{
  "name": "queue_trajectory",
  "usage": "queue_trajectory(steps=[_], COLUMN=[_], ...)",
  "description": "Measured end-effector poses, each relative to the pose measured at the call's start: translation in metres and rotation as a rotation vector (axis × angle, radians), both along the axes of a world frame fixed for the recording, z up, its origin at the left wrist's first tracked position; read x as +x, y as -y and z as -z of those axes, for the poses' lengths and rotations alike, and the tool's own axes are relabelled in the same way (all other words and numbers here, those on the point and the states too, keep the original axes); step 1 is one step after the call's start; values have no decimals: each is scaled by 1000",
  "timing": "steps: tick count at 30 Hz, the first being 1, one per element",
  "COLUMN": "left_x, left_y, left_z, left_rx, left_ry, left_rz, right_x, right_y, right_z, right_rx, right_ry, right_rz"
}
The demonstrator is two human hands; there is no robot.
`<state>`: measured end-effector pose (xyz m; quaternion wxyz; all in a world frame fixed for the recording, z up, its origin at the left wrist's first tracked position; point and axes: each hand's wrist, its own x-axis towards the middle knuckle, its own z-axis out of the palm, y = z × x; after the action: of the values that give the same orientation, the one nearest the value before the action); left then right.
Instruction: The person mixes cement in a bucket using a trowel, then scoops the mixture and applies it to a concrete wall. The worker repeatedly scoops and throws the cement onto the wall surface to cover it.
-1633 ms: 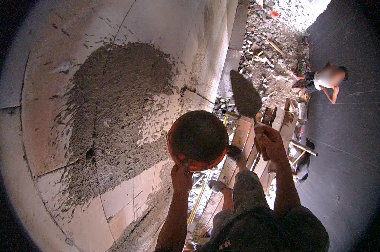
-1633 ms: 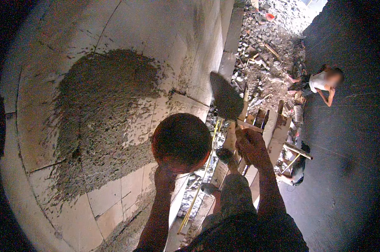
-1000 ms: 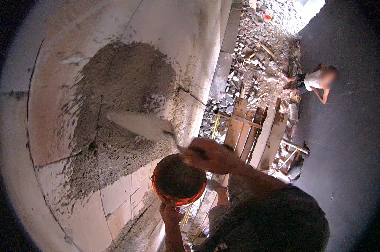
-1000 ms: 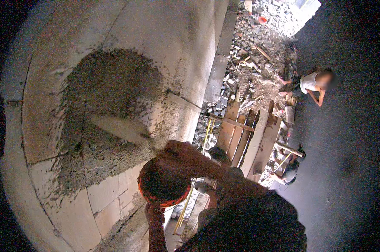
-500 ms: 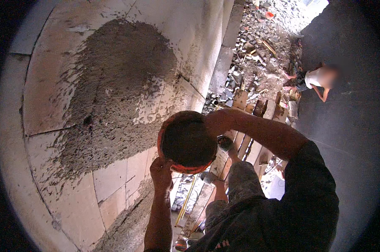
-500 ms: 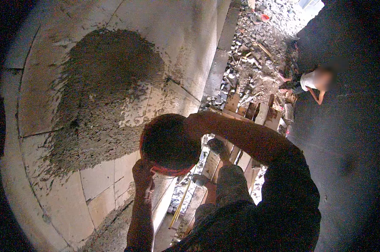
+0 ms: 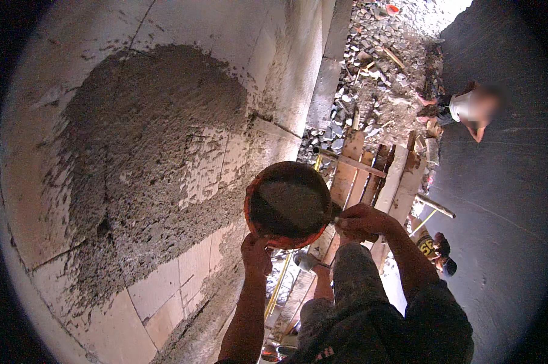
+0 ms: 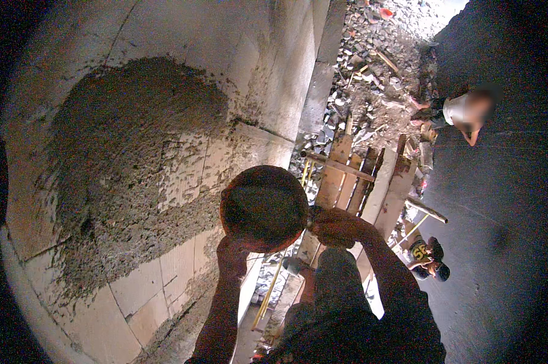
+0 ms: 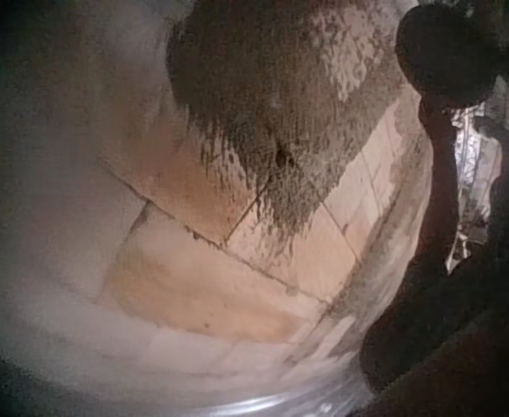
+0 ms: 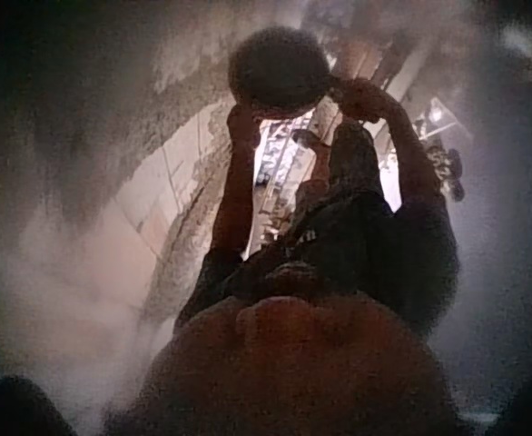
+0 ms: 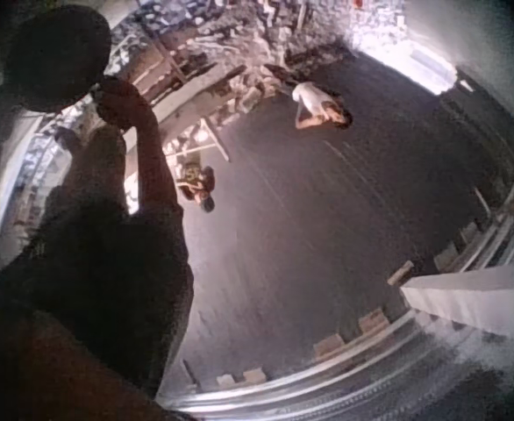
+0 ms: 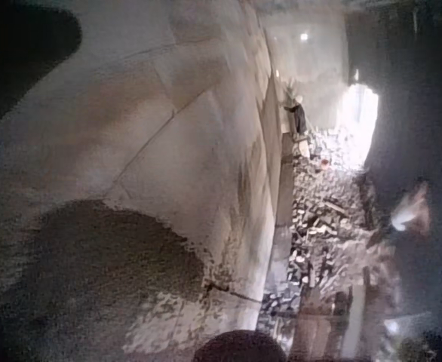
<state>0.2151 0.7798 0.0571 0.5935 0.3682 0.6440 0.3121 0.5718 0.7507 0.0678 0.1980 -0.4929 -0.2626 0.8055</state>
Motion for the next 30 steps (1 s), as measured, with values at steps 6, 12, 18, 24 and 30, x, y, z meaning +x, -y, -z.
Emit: queue_trajectory(steps=[6, 12, 18, 24, 30], left_x=[-8, -47, -84, -95, -90], left_y=[0, 45, 124, 172, 158], left_z=[22, -10, -37, -45, -51], left_rx=[-134, 114, -174, -443, -356], left_ry=[-12, -617, -585, -342, -285], left_rz=[-155, 397, 129, -357, -255], right_x=[28, 13, -148, -266, -127], right_y=[-9, -43, -206, -191, -85], right_z=[20, 153, 229, 6, -56], right_rx=[241, 440, 585, 636, 838], right_ry=[43, 362, 1435, -3, 214], right_rz=[669, 1230, 1011, 976, 88])
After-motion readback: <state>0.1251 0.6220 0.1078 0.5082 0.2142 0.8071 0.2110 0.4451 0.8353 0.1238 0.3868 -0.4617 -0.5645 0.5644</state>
